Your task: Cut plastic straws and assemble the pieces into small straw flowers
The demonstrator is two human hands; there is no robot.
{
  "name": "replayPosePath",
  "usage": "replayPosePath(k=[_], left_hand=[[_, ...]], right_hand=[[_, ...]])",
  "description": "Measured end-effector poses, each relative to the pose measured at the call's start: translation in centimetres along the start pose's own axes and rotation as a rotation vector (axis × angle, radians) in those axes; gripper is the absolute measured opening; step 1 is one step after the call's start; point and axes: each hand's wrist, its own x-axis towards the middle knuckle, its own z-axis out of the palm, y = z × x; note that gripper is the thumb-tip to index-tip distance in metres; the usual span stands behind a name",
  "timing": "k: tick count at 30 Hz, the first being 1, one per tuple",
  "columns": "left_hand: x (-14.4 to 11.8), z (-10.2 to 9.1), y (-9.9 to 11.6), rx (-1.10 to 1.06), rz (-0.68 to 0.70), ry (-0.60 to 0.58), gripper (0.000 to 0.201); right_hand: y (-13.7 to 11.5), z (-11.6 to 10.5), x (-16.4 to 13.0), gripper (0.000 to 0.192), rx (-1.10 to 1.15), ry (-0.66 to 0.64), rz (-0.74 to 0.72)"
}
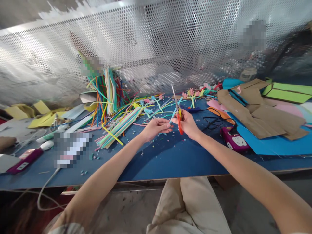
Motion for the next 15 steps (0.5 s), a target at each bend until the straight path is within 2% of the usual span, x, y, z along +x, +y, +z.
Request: replayPosePath(k=[7, 15], left_hand=[[0.2, -0.3, -0.2, 0.007, 0.024, 0.008, 0.040], [0.2, -1.9, 1.6, -0.027, 0.185, 0.222, 0.044]], right_hand=[[-0.8, -0.4, 0.0, 0.036, -0.134, -0.056, -0.017], [-1.8, -2.6, 0.1, 0.040, -0.669, -0.003, -0.138]])
